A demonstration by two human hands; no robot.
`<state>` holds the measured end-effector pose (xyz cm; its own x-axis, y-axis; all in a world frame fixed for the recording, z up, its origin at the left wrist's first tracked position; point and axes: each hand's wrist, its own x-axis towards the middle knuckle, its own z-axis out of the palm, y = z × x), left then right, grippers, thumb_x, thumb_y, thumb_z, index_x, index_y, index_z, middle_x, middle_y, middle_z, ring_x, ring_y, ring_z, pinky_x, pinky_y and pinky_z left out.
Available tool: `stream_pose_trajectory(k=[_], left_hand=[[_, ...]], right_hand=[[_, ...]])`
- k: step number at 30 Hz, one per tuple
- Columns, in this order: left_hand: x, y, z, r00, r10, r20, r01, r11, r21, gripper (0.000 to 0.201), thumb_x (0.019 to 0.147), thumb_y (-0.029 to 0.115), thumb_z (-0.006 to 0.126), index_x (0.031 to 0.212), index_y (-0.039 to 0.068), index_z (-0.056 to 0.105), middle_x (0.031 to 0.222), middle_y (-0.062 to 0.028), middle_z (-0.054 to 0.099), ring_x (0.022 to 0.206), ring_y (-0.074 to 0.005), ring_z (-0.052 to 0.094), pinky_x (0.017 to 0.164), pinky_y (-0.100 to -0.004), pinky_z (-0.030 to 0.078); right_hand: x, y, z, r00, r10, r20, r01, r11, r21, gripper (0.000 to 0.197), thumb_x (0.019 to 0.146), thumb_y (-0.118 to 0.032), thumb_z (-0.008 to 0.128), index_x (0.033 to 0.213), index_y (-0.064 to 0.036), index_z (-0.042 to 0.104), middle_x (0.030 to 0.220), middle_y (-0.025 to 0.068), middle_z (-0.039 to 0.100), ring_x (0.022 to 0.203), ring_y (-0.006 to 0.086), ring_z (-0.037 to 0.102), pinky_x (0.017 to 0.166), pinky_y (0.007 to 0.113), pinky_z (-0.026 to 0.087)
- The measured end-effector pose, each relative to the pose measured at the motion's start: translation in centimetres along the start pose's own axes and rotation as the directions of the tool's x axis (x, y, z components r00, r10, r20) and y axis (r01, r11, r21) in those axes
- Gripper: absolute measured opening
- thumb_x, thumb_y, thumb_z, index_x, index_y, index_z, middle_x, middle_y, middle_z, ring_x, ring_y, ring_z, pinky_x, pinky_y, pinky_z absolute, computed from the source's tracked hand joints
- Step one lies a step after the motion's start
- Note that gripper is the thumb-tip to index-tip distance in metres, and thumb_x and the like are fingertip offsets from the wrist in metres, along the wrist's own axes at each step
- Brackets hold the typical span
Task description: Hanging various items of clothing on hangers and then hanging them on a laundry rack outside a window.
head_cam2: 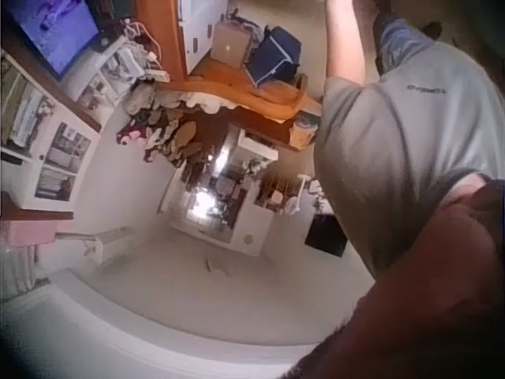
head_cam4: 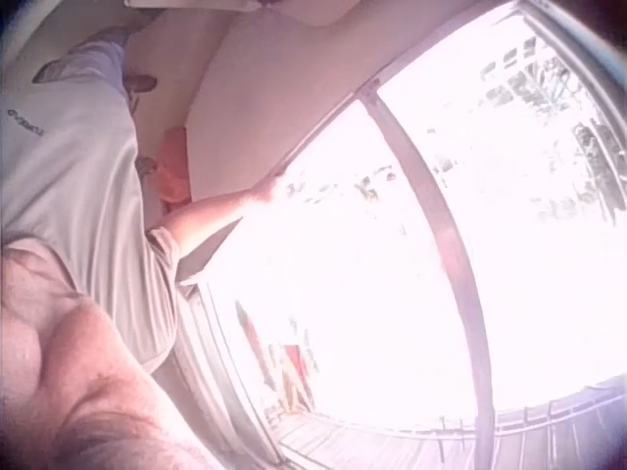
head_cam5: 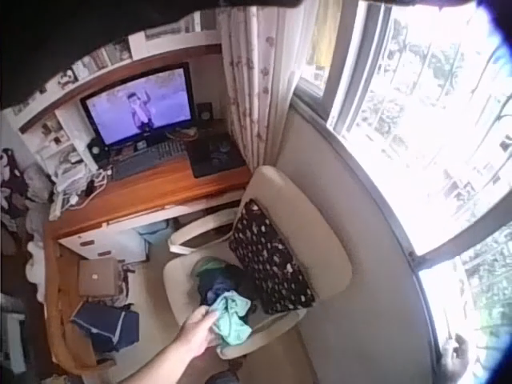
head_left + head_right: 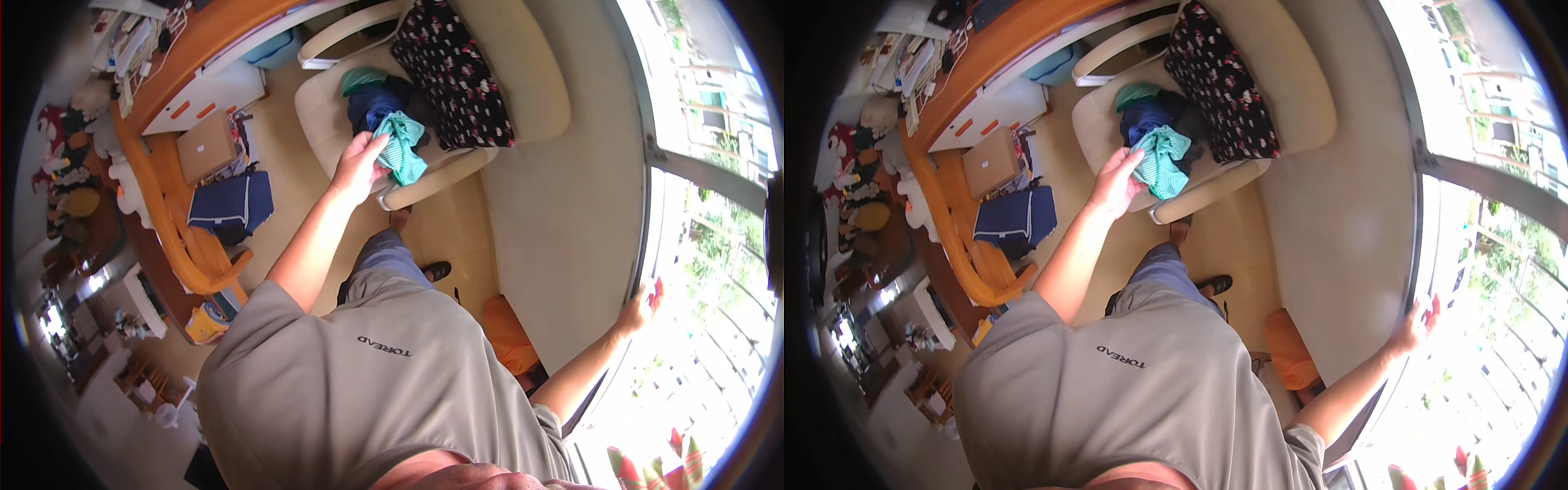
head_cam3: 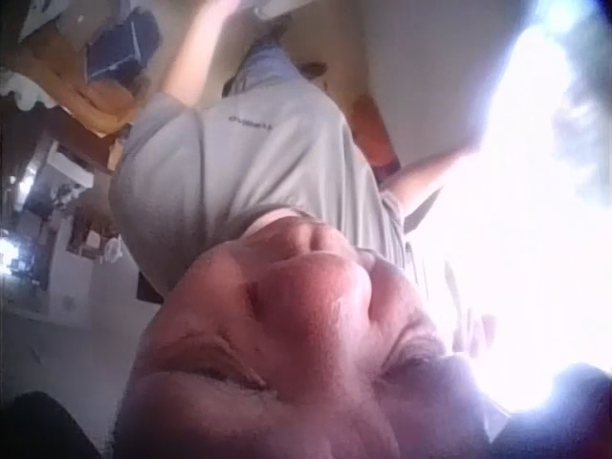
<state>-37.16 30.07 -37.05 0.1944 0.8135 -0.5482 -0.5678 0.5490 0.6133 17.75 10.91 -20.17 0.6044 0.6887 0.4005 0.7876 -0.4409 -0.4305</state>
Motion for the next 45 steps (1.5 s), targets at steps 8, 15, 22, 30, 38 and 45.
stream_pose_trajectory(k=[8, 15, 22, 30, 38, 45], left_hand=[[-7.5, 7.4, 14.9, 0.839, 0.315, 0.443, -0.366, 0.930, 0.033, 0.011, 0.097, 0.016, 0.060, 0.099, 0.005, 0.057, 0.088, -0.0001, 0.062, 0.082, -0.0076, 0.059, 0.077, -0.0235, 0.048], [-12.0, 5.2, 25.1, 0.645, 0.360, 0.674, -0.526, 0.849, 0.050, 0.024, 0.093, 0.006, 0.063, 0.115, 0.001, 0.056, 0.107, -0.0068, 0.067, 0.097, -0.0129, 0.064, 0.089, -0.0268, 0.051], [-11.8, 0.9, 26.8, 0.603, 0.602, 0.523, -0.790, 0.544, 0.284, 0.040, 0.080, 0.002, 0.071, 0.115, -0.003, 0.053, 0.109, -0.0106, 0.066, 0.100, -0.0136, 0.063, 0.091, -0.0258, 0.050], [-14.1, 7.3, 26.6, 0.427, 0.794, 0.433, -0.904, 0.357, 0.235, 0.017, 0.087, 0.003, 0.071, 0.101, -0.001, 0.063, 0.096, -0.0055, 0.070, 0.088, -0.0095, 0.065, 0.081, -0.0211, 0.052], [-11.2, 12.7, 16.2, 0.593, 0.801, 0.083, -0.803, 0.581, 0.137, 0.015, 0.085, 0.009, 0.074, 0.096, 0.003, 0.065, 0.088, -0.0038, 0.068, 0.076, -0.0130, 0.064, 0.071, -0.0242, 0.053], [-6.2, 7.1, 5.0, 0.658, 0.753, -0.027, -0.643, 0.580, 0.501, 0.021, 0.085, 0.010, 0.072, 0.101, 0.001, 0.063, 0.095, -0.0050, 0.066, 0.086, -0.0128, 0.062, 0.079, -0.0257, 0.049]], right_hand=[[-4.3, -14.5, 0.3, 0.974, -0.141, 0.179, -0.016, 0.741, 0.671, 0.049, 0.080, -0.007, 0.074, 0.124, 0.0010, 0.056, 0.130, 0.0136, 0.057, 0.122, 0.0243, 0.053, 0.099, 0.036, 0.046], [-3.9, -24.6, 1.2, 0.876, -0.309, 0.369, -0.105, 0.626, 0.772, 0.026, 0.086, -0.008, 0.059, 0.110, 0.0003, 0.063, 0.082, 0.0039, 0.066, 0.079, 0.0135, 0.063, 0.073, 0.025, 0.049], [-1.0, -18.2, -1.2, 0.856, -0.377, 0.354, -0.071, 0.591, 0.803, 0.022, 0.094, -0.014, 0.058, 0.111, -0.0021, 0.065, 0.083, 0.0017, 0.064, 0.075, 0.0072, 0.058, 0.063, 0.024, 0.049], [0.9, -22.3, -4.2, 0.771, -0.503, 0.391, -0.122, 0.485, 0.866, 0.033, 0.101, -0.024, 0.051, 0.126, -0.0033, 0.059, 0.108, 0.0071, 0.065, 0.099, 0.0153, 0.063, 0.079, 0.031, 0.060], [4.4, -23.6, -6.1, 0.837, -0.369, 0.405, -0.253, 0.397, 0.882, 0.030, 0.098, -0.031, 0.055, 0.113, -0.0066, 0.064, 0.086, 0.0030, 0.069, 0.073, 0.0104, 0.067, 0.062, 0.027, 0.057], [6.9, -24.1, -11.1, 0.857, -0.453, 0.245, -0.225, 0.097, 0.969, 0.032, 0.101, -0.027, 0.049, 0.116, -0.0008, 0.059, 0.100, 0.0120, 0.067, 0.091, 0.0221, 0.067, 0.080, 0.037, 0.055]])
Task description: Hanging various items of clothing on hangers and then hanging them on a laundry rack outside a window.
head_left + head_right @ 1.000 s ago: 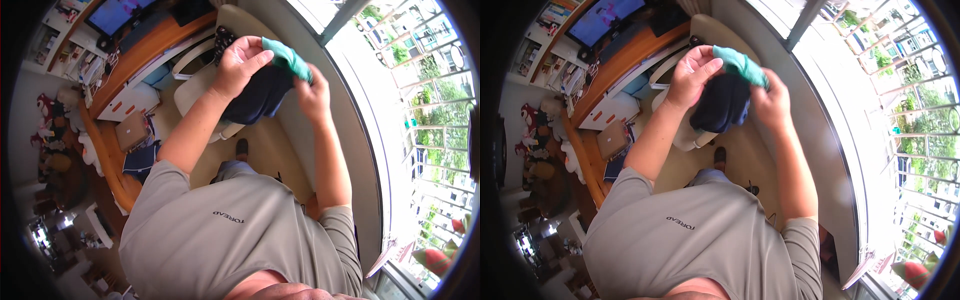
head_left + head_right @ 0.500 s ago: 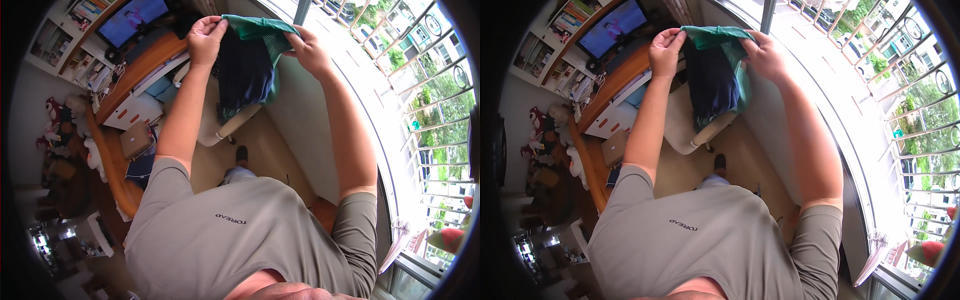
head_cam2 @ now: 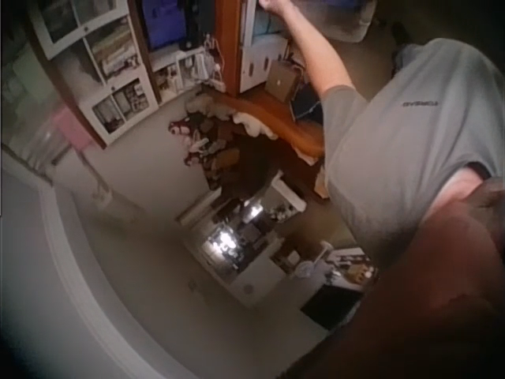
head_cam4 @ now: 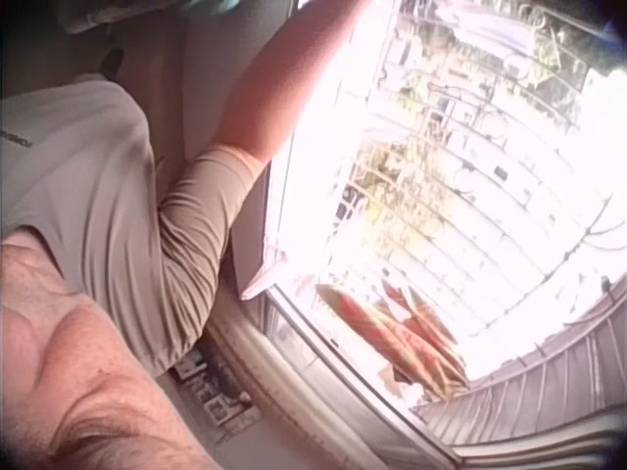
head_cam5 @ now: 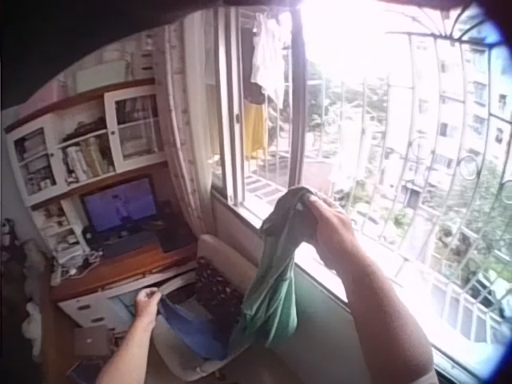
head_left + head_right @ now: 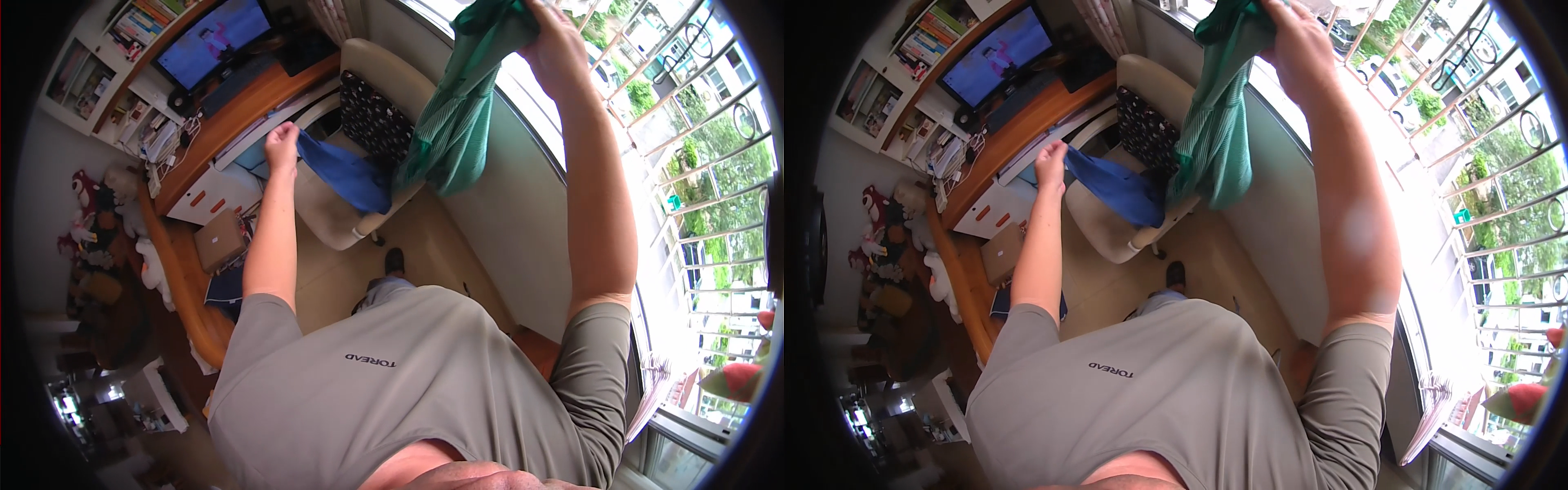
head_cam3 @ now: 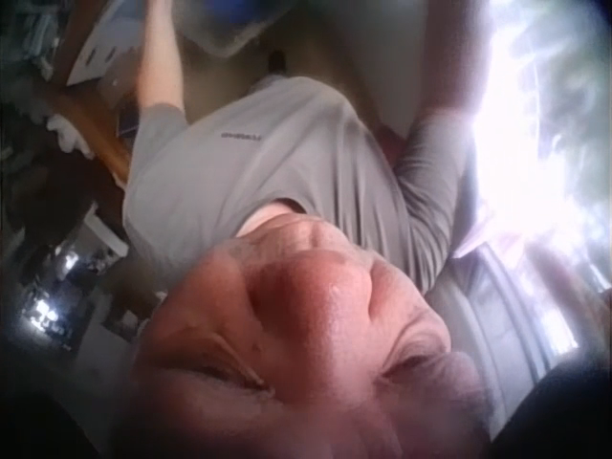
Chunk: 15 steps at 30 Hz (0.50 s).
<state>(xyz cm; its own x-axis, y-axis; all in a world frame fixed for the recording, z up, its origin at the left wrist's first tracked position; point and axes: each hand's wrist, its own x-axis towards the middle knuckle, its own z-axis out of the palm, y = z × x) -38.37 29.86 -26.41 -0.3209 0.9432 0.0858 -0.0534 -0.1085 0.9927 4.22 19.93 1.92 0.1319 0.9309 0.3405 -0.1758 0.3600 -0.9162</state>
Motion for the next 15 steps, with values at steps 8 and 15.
stream_pose_trajectory(k=[8, 15], left_hand=[[-12.5, 2.5, 15.3, 0.600, 0.305, 0.739, -0.485, 0.874, 0.033, 0.080, 0.075, 0.026, 0.082, 0.143, 0.010, 0.042, 0.146, -0.0153, 0.043, 0.136, -0.0326, 0.039, 0.111, -0.0421, 0.034], [-18.3, 11.1, 23.7, 0.164, 0.104, 0.981, 0.167, 0.977, -0.132, 0.011, 0.088, 0.011, 0.073, 0.090, 0.005, 0.065, 0.080, 0.0065, 0.062, 0.075, -0.0006, 0.053, 0.069, -0.0181, 0.045]], right_hand=[[-2.8, -11.2, 0.4, 0.979, -0.198, -0.038, 0.201, 0.945, 0.258, 0.029, 0.102, -0.025, 0.047, 0.110, -0.0005, 0.060, 0.093, 0.0098, 0.065, 0.080, 0.0197, 0.065, 0.070, 0.032, 0.057], [-14.2, -20.6, -8.6, 0.966, -0.257, -0.001, 0.248, 0.930, 0.273, 0.042, 0.102, -0.023, 0.038, 0.130, 0.0042, 0.053, 0.120, 0.0157, 0.064, 0.113, 0.0314, 0.060, 0.103, 0.047, 0.045]])
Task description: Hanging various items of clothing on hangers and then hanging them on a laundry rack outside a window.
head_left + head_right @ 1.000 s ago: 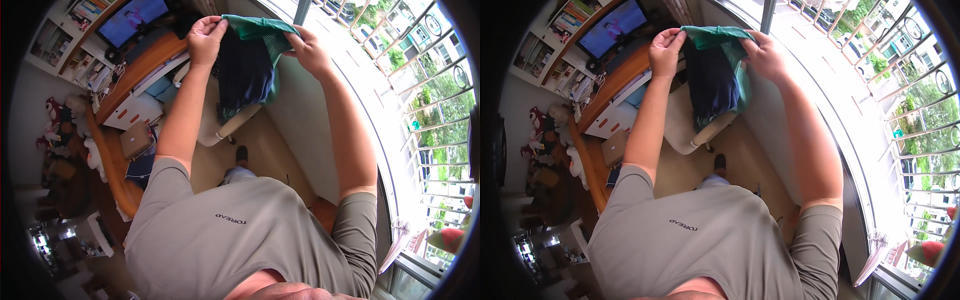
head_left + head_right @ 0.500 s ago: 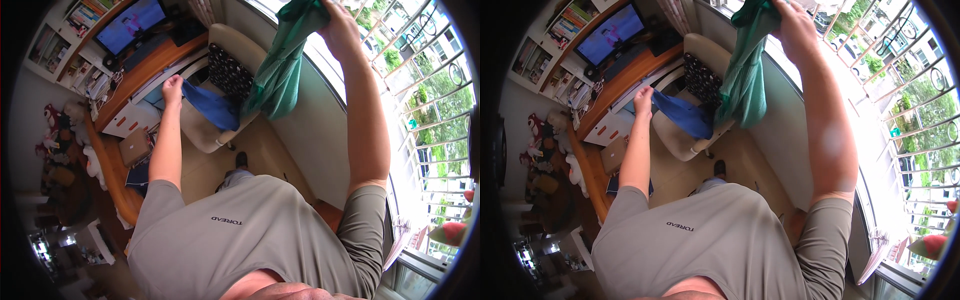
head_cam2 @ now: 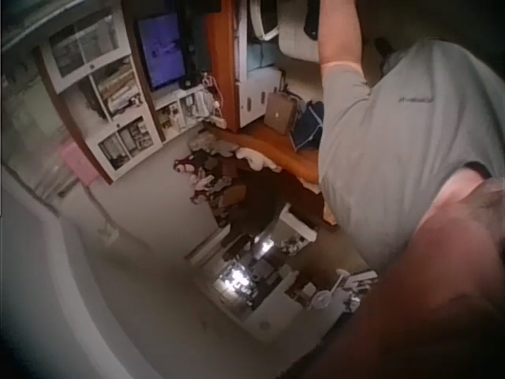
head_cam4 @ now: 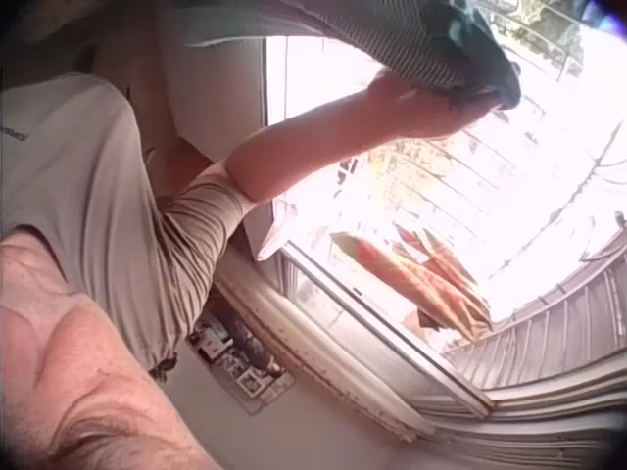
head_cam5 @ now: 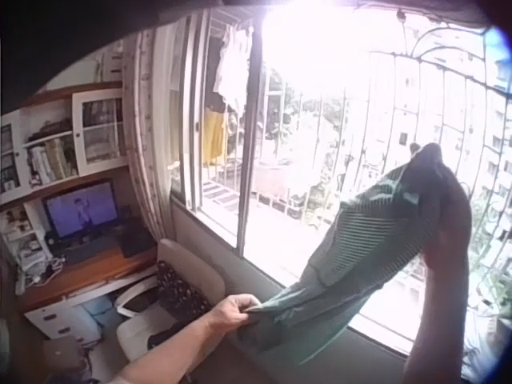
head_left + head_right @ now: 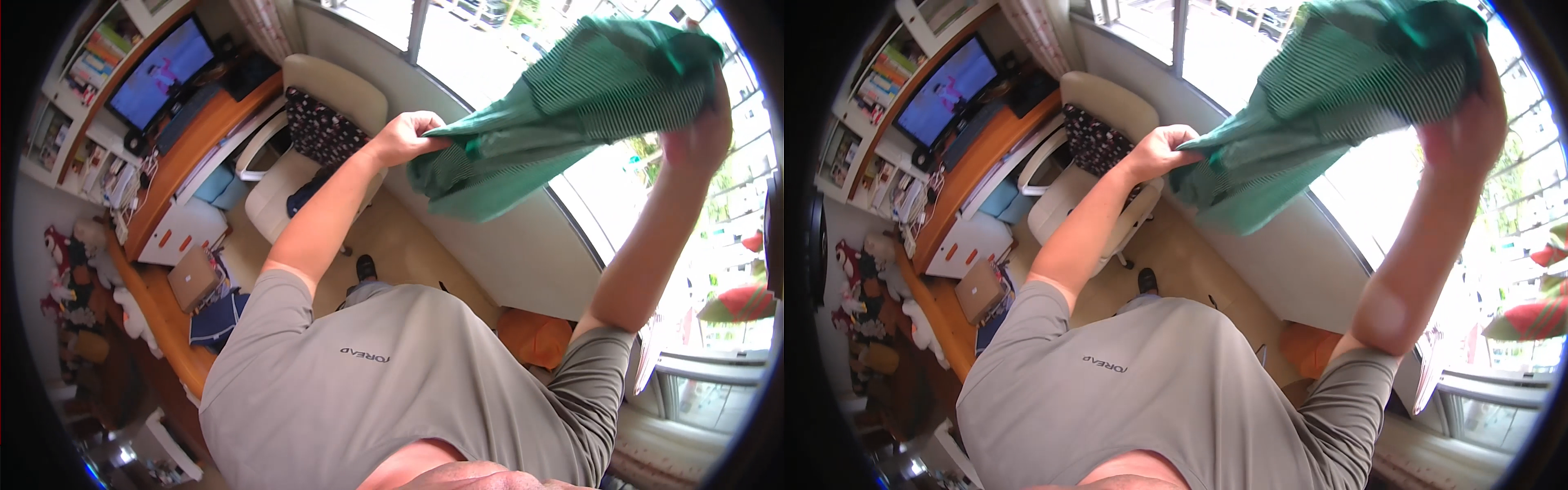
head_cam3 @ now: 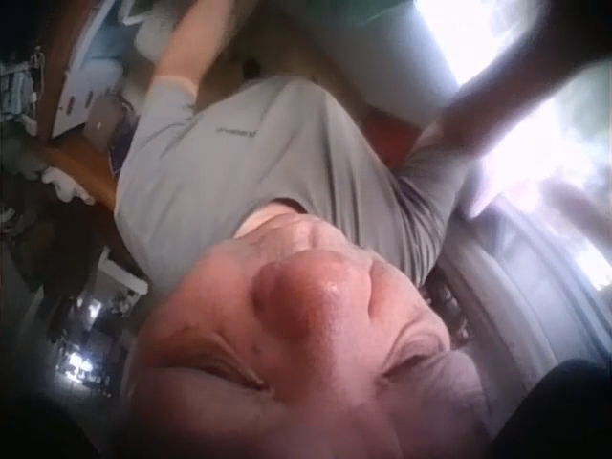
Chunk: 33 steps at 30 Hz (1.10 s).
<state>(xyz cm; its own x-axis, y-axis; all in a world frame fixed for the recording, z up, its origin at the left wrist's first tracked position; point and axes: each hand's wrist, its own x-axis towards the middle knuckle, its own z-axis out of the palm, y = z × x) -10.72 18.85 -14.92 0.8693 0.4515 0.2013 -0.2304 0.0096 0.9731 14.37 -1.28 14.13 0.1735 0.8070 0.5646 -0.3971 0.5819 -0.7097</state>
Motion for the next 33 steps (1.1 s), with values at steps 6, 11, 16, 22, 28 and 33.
stream_pose_trajectory(k=[6, 11, 16, 22, 28, 33], left_hand=[[0.1, 3.3, 3.6, 0.959, -0.117, 0.259, 0.134, 0.990, -0.051, 0.023, 0.093, 0.022, 0.068, 0.077, 0.008, 0.060, 0.073, 0.0100, 0.053, 0.069, -0.0004, 0.045, 0.061, -0.0188, 0.039], [0.3, 6.7, 7.3, 0.985, -0.037, 0.169, 0.024, 0.997, 0.073, 0.019, 0.096, 0.021, 0.064, 0.089, 0.004, 0.068, 0.081, 0.0049, 0.064, 0.072, -0.0028, 0.055, 0.066, -0.0190, 0.046], [-0.6, 9.6, 11.7, 0.981, -0.104, 0.161, 0.113, 0.992, -0.050, 0.022, 0.097, 0.021, 0.061, 0.092, 0.001, 0.067, 0.082, 0.0006, 0.067, 0.068, -0.0047, 0.058, 0.062, -0.0197, 0.049], [-1.4, 12.5, 17.2, 0.957, -0.230, 0.178, 0.247, 0.965, -0.085, 0.024, 0.098, 0.021, 0.059, 0.098, -0.002, 0.066, 0.083, -0.0039, 0.068, 0.069, -0.0074, 0.063, 0.063, -0.0215, 0.053], [0.0, 12.0, 23.9, 0.879, -0.230, 0.418, 0.182, 0.972, 0.151, 0.023, 0.086, 0.021, 0.072, 0.097, 0.001, 0.066, 0.086, -0.0005, 0.066, 0.076, -0.0068, 0.060, 0.069, -0.0223, 0.050], [-0.2, 9.2, 24.2, 0.896, -0.206, 0.393, -0.121, 0.740, 0.662, 0.019, 0.079, 0.003, 0.068, 0.098, 0.001, 0.065, 0.084, -0.0039, 0.064, 0.077, -0.0118, 0.058, 0.071, -0.0274, 0.048]], right_hand=[[-12.8, -8.1, -6.0, 0.792, -0.241, -0.561, -0.061, 0.883, -0.465, 0.048, 0.103, -0.026, 0.038, 0.139, 0.0051, 0.043, 0.133, 0.0173, 0.055, 0.121, 0.0287, 0.054, 0.106, 0.043, 0.041], [-22.3, -9.5, -7.0, 0.654, -0.326, -0.682, -0.162, 0.821, -0.547, 0.042, 0.102, -0.019, 0.038, 0.132, 0.0066, 0.051, 0.123, 0.0181, 0.059, 0.111, 0.0267, 0.060, 0.098, 0.039, 0.049], [-29.2, -10.2, -9.4, 0.803, -0.222, -0.553, -0.147, 0.826, -0.545, 0.038, 0.099, -0.006, 0.038, 0.134, 0.0030, 0.050, 0.121, 0.0138, 0.061, 0.103, 0.0195, 0.063, 0.092, 0.030, 0.052], [-30.4, -8.3, -5.3, 0.754, 0.062, -0.654, -0.656, 0.139, -0.742, 0.040, 0.089, -0.015, 0.062, 0.128, -0.0059, 0.060, 0.127, 0.0104, 0.058, 0.114, 0.0171, 0.055, 0.102, 0.031, 0.040], [-28.7, 0.7, -0.9, 0.986, 0.125, -0.110, -0.144, 0.318, -0.937, 0.035, 0.084, -0.024, 0.069, 0.113, -0.0059, 0.063, 0.112, 0.0164, 0.065, 0.104, 0.0300, 0.063, 0.089, 0.039, 0.048], [-32.0, 2.3, -3.3, 0.898, 0.141, -0.417, -0.440, 0.282, -0.852, 0.021, 0.087, -0.025, 0.068, 0.092, -0.0074, 0.060, 0.075, 0.0124, 0.065, 0.068, 0.0285, 0.065, 0.064, 0.036, 0.051]])
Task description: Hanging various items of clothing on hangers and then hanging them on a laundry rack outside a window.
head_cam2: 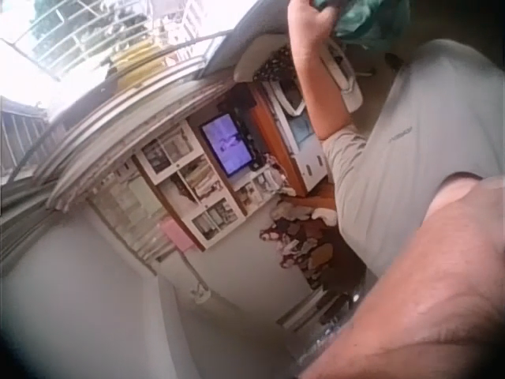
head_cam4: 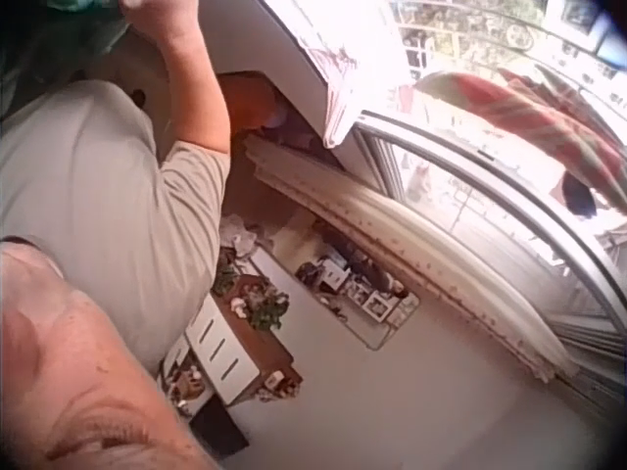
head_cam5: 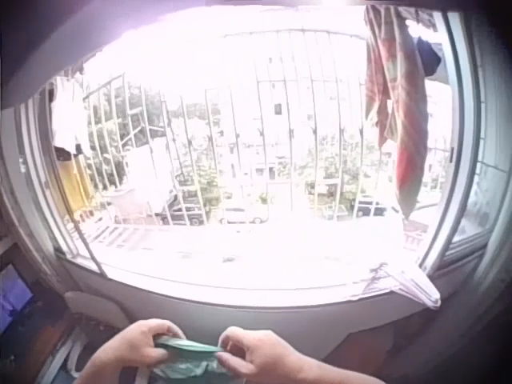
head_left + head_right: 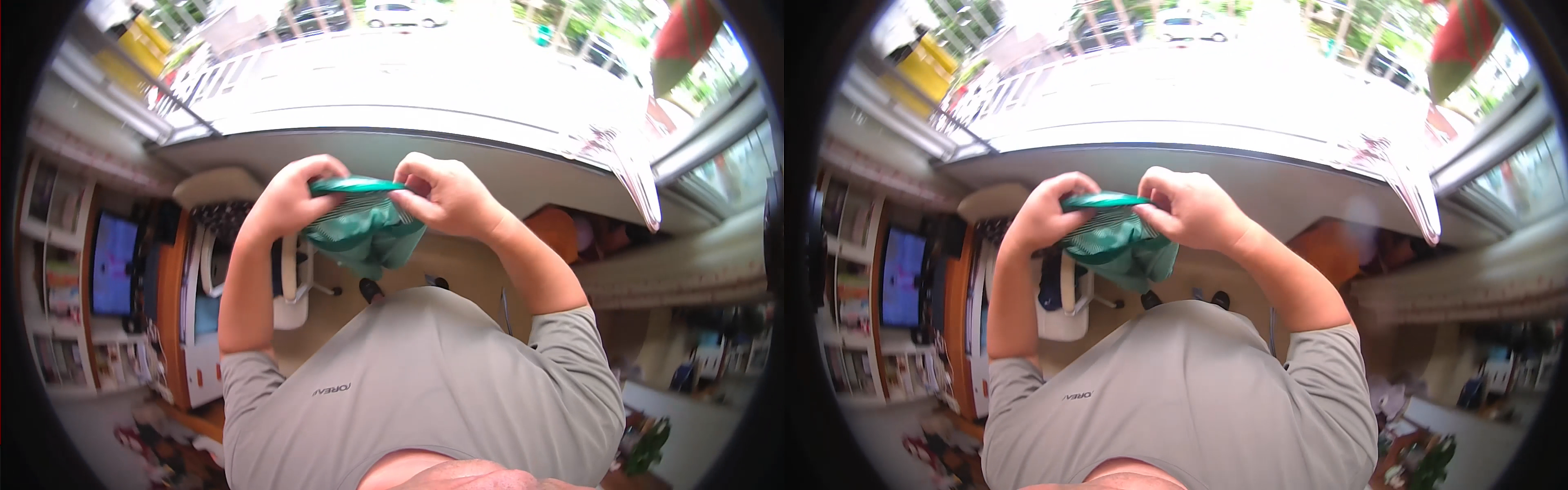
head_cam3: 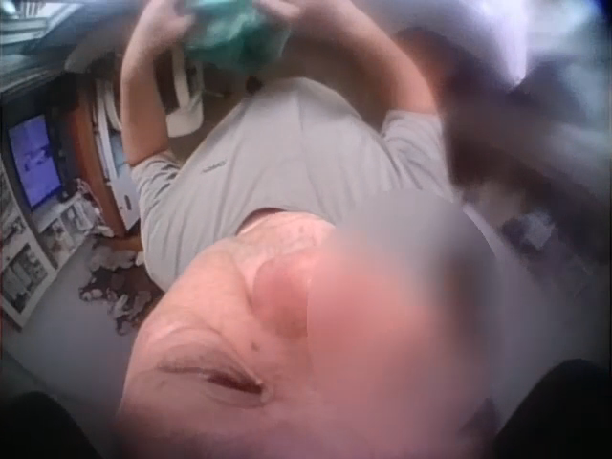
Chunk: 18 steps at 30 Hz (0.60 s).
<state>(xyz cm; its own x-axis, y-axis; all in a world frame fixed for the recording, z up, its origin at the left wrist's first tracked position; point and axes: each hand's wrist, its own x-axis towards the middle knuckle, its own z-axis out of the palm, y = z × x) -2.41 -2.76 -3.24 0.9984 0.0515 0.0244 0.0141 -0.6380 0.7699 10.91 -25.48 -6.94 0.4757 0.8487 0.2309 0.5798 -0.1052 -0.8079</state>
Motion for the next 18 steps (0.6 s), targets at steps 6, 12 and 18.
stream_pose_trajectory(k=[6, 12, 18], left_hand=[[1.0, -5.5, 6.0, 0.972, 0.165, -0.169, -0.123, 0.964, 0.235, 0.036, 0.068, -0.013, 0.056, 0.100, 0.004, 0.062, 0.091, -0.0106, 0.057, 0.083, -0.0267, 0.058, 0.075, -0.0336, 0.049], [1.4, -5.3, 8.7, 0.981, 0.059, 0.185, -0.051, 0.997, -0.052, 0.036, 0.071, -0.013, 0.053, 0.100, 0.004, 0.062, 0.091, -0.0085, 0.057, 0.077, -0.0196, 0.059, 0.071, -0.0312, 0.050], [2.1, -4.2, 9.3, 0.945, 0.018, 0.327, 0.071, 0.964, -0.256, 0.023, 0.071, -0.008, 0.045, 0.086, -0.003, 0.061, 0.077, -0.0029, 0.056, 0.072, -0.0103, 0.050, 0.068, -0.0247, 0.043]], right_hand=[[-4.0, 1.8, -3.3, 0.954, -0.210, -0.212, 0.191, 0.975, -0.110, 0.013, 0.086, -0.015, 0.070, 0.085, -0.0045, 0.062, 0.068, 0.0094, 0.061, 0.058, 0.0190, 0.058, 0.056, 0.030, 0.048], [-7.3, 6.0, -5.9, 0.945, 0.095, -0.313, -0.103, 0.995, -0.010, 0.014, 0.084, -0.014, 0.073, 0.084, -0.0038, 0.064, 0.070, 0.0063, 0.063, 0.063, 0.0137, 0.059, 0.060, 0.028, 0.050], [-14.1, 14.4, -18.9, 0.594, -0.039, -0.803, -0.506, 0.758, -0.411, 0.015, 0.086, -0.017, 0.063, 0.093, -0.0049, 0.070, 0.084, 0.0155, 0.068, 0.080, 0.0332, 0.064, 0.071, 0.039, 0.051]])
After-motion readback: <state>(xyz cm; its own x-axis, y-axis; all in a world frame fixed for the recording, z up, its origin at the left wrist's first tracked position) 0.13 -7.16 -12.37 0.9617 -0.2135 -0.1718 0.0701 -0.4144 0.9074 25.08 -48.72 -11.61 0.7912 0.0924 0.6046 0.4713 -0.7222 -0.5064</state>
